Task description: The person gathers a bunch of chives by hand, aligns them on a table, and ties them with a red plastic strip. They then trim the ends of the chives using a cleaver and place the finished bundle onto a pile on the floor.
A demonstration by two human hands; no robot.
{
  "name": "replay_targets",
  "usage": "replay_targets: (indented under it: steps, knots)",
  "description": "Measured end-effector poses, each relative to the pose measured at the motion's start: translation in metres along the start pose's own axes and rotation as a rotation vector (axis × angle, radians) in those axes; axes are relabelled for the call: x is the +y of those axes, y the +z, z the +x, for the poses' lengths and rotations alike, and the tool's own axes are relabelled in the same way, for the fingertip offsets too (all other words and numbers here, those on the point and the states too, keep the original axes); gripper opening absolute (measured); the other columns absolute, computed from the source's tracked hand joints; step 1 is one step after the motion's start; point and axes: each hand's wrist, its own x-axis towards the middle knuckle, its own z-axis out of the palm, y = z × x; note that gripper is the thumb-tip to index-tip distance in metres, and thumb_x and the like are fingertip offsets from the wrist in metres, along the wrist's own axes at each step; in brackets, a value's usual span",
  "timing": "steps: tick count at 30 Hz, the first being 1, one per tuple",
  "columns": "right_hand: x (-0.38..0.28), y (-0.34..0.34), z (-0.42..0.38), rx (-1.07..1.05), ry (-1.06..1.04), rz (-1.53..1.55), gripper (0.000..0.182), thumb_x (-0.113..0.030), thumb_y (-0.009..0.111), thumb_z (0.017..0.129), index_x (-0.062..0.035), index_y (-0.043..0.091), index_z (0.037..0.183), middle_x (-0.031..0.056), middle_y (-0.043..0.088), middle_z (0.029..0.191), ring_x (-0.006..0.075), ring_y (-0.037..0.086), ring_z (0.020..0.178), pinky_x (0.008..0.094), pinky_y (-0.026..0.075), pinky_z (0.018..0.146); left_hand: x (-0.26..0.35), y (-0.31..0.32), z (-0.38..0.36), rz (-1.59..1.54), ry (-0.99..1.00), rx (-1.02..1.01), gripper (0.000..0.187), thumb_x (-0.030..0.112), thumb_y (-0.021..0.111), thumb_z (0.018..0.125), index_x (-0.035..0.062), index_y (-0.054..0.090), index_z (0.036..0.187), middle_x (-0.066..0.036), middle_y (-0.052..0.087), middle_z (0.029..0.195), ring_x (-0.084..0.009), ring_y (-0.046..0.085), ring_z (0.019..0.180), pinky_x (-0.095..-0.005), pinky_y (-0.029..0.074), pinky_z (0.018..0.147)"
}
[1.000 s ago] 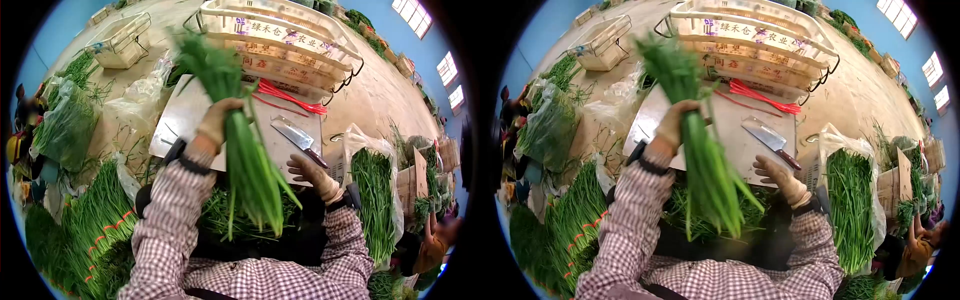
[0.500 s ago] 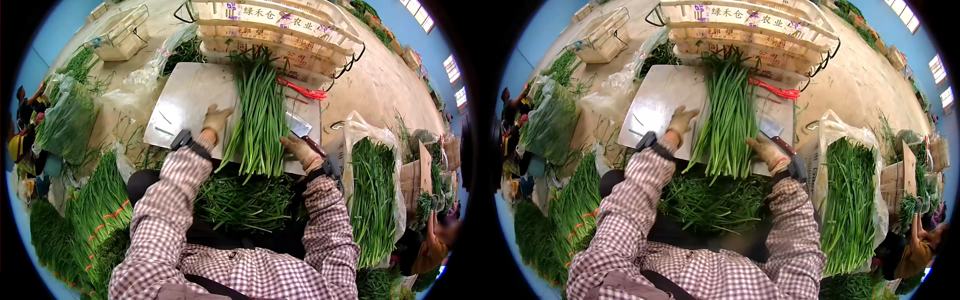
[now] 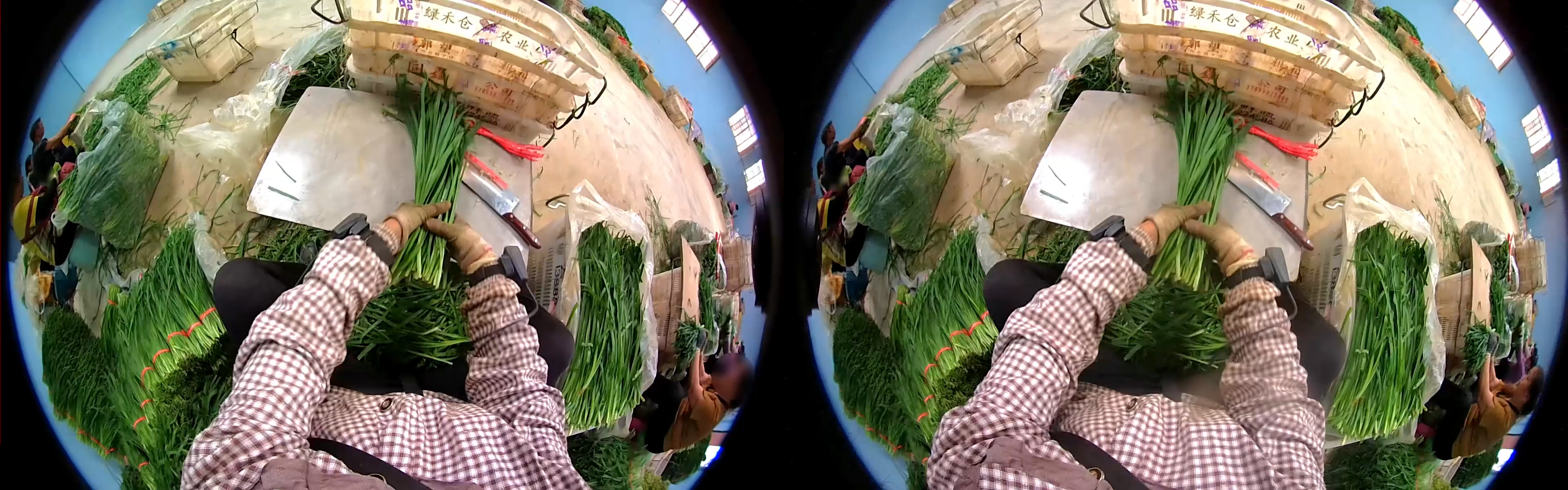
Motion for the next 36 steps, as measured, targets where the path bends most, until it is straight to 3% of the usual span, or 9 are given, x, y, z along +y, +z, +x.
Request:
replay_targets:
  steps: [4,8,15,21,23,25,28,32,36]
  knots:
    - [0.012,0.014,-0.027,-0.005,-0.329,0.265,0.057,-0.006,0.075,0.08,-0.001,0.049,0.131,0.0092,0.064,0.112,0.0187,0.063,0.097,0.031,0.054,0.083,0.015,0.019,-0.074,-0.267,0.35,-0.17,0.065,0.022,0.082,0.081,0.0035,0.049,0.135,-0.01,0.062,0.125,-0.021,0.061,0.109,-0.0337,0.054,0.09]
    - [-0.026,0.004,-0.034,0.083,-0.631,0.037,0.067,-0.008,0.082,0.078,-0.0039,0.046,0.134,0.0051,0.062,0.117,0.0166,0.061,0.101,0.029,0.054,0.082,0.061,0.025,-0.106,-0.186,0.649,-0.29,0.061,0.012,0.081,0.081,0.0087,0.051,0.134,-0.004,0.062,0.124,-0.0172,0.06,0.111,-0.0322,0.053,0.091]
    - [-0.042,-0.028,0.011,0.178,-1.005,-0.224,0.069,-0.02,0.085,0.077,-0.0104,0.047,0.134,0.0036,0.06,0.123,0.0178,0.056,0.112,0.0324,0.053,0.09,0.09,0.019,-0.056,0.243,1.256,-0.167,0.08,0.028,0.087,0.073,0.0092,0.045,0.139,-0.007,0.055,0.134,-0.0215,0.052,0.122,-0.0368,0.046,0.102]
    - [0.025,-0.046,0.118,-0.144,-0.744,-0.239,0.069,-0.029,0.073,0.079,-0.0086,0.042,0.137,0.0086,0.058,0.125,0.0294,0.054,0.117,0.0409,0.048,0.098,0.054,-0.026,0.022,0.891,0.982,0.072,0.088,0.049,0.082,0.071,0.0071,0.045,0.14,-0.013,0.052,0.138,-0.0294,0.042,0.133,-0.0404,0.033,0.113]
    - [0.025,-0.04,0.132,-0.048,-0.69,-0.194,0.067,-0.019,0.07,0.081,-0.0062,0.04,0.139,0.0089,0.059,0.123,0.0234,0.055,0.115,0.0351,0.049,0.095,0.06,-0.013,0.018,0.513,1.065,-0.024,0.091,0.044,0.083,0.072,0.0073,0.04,0.143,-0.015,0.051,0.139,-0.0301,0.04,0.135,-0.0413,0.028,0.117]
    - [0.018,-0.038,0.138,0.015,-0.66,-0.162,0.064,-0.01,0.068,0.084,-0.0039,0.037,0.14,0.0092,0.06,0.122,0.0175,0.057,0.112,0.0294,0.05,0.092,0.079,-0.005,0.006,0.28,0.946,-0.14,0.101,0.04,0.09,0.066,0.006,0.036,0.144,-0.011,0.051,0.139,-0.0242,0.045,0.13,-0.0391,0.037,0.111]
    - [-0.059,-0.033,0.069,-0.053,-0.731,-0.308,0.069,-0.011,0.078,0.082,-0.0039,0.041,0.14,0.0078,0.062,0.119,0.0172,0.06,0.104,0.0308,0.052,0.091,0.091,0.003,0.002,0.158,0.908,-0.071,0.095,0.037,0.092,0.065,0.0054,0.042,0.139,-0.007,0.056,0.129,-0.0192,0.054,0.114,-0.033,0.046,0.1]
    - [-0.126,-0.045,0.015,-0.311,-0.458,-0.495,0.062,-0.027,0.084,0.078,-0.0013,0.057,0.127,0.0085,0.067,0.115,0.0176,0.063,0.103,0.0316,0.054,0.088,0.132,0.002,-0.087,-0.002,0.637,-0.385,0.071,0.034,0.086,0.074,0.0058,0.052,0.13,-0.007,0.063,0.115,-0.0198,0.061,0.106,-0.0327,0.052,0.093]
    - [-0.123,-0.023,0.034,-0.433,-0.438,-0.327,0.075,-0.029,0.082,0.078,-0.002,0.047,0.137,0.0122,0.063,0.12,0.0202,0.062,0.104,0.0325,0.05,0.095,0.124,-0.012,-0.094,-0.312,0.488,-0.472,0.058,0.03,0.077,0.083,0.004,0.054,0.13,-0.01,0.062,0.119,-0.0241,0.064,0.107,-0.0386,0.058,0.091]
